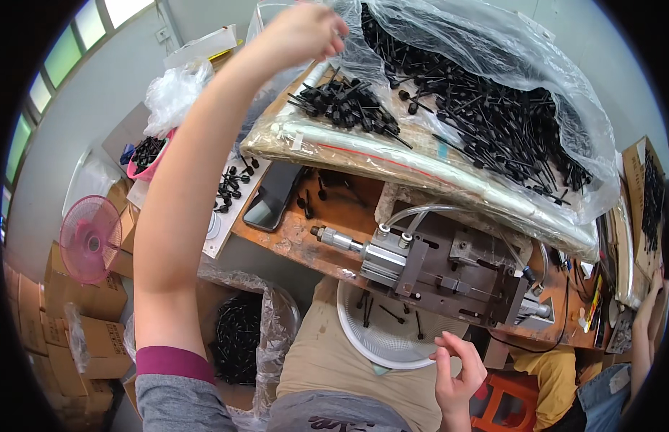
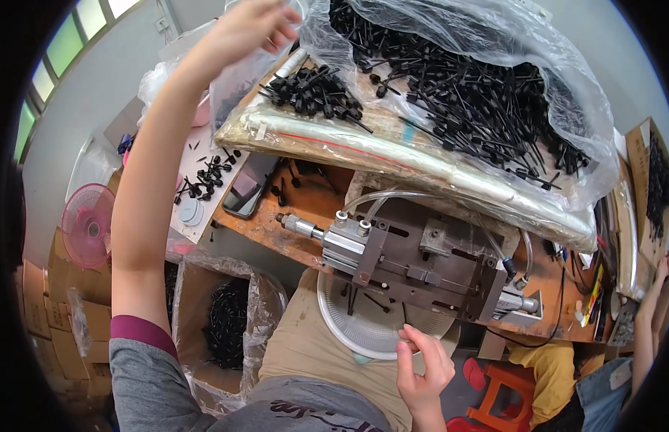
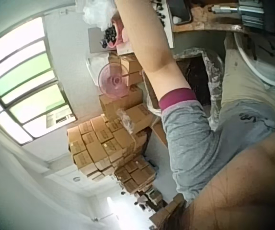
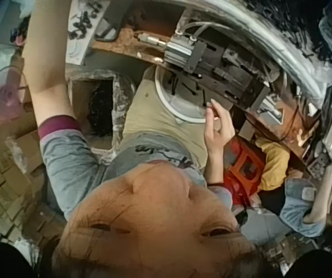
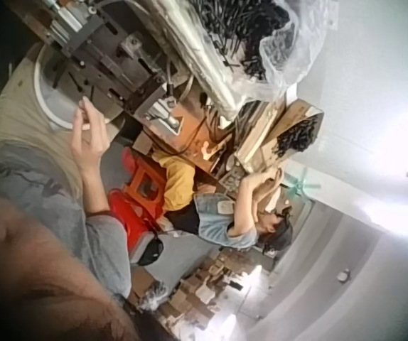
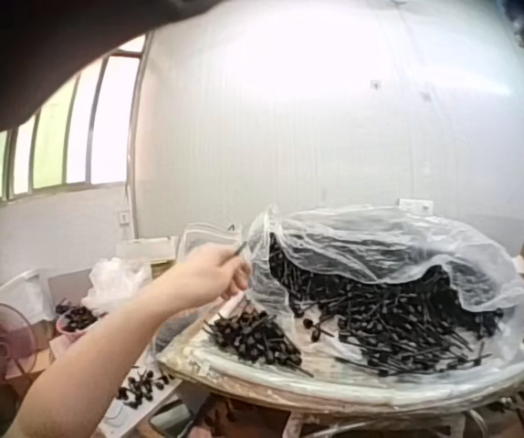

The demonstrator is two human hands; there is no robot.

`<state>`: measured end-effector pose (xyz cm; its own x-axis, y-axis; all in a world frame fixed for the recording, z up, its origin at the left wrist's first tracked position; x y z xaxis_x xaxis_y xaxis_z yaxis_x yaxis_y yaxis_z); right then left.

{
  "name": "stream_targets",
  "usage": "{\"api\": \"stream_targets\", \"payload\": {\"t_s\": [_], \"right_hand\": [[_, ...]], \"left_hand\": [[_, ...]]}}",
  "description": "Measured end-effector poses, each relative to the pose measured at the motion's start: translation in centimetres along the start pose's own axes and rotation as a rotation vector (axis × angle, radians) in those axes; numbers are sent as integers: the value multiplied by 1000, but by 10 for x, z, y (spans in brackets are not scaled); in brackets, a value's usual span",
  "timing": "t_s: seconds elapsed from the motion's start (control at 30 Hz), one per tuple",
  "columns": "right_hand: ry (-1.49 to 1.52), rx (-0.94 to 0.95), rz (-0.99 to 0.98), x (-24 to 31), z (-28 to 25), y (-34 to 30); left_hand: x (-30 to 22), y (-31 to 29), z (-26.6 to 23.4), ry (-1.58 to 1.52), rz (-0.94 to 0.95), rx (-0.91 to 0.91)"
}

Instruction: Assembling small black plastic components using a pneumatic clamping machine on a workbench.

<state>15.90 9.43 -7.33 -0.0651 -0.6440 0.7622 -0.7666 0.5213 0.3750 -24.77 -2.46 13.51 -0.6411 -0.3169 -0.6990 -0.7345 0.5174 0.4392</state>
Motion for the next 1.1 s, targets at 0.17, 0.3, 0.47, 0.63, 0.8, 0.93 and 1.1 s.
{"api": "stream_targets", "payload": {"t_s": [0.17,0.3,0.47,0.63,0.8,0.93,1.1], "right_hand": [[-27,57,-104,13,10,1],[-27,79,-251,23,14,-2],[-37,34,-259,10,7,1],[-61,74,-292,21,7,8],[-44,67,-392,25,11,4],[-96,111,-362,16,8,-4],[-66,-9,-267,4,-15,8]], "left_hand": [[10,-2,39,770,140,65],[13,8,48,786,118,85],[-43,-9,91,483,306,128],[-69,-38,163,405,543,213],[-65,-34,202,393,449,229],[-66,-30,199,240,438,189],[-68,-28,174,-189,120,311]]}}
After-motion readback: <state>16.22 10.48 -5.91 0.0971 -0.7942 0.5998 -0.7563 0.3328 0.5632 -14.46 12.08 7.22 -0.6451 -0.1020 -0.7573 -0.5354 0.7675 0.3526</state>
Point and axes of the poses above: each hand's wrist, its own y-axis towards the middle knuckle, its own z-axis out of the palm, x = y × z, the point moved 6 cm from there along y, towards the middle knuckle, and after that the axes turned 6 degrees about -y, right-handed, at the moved point
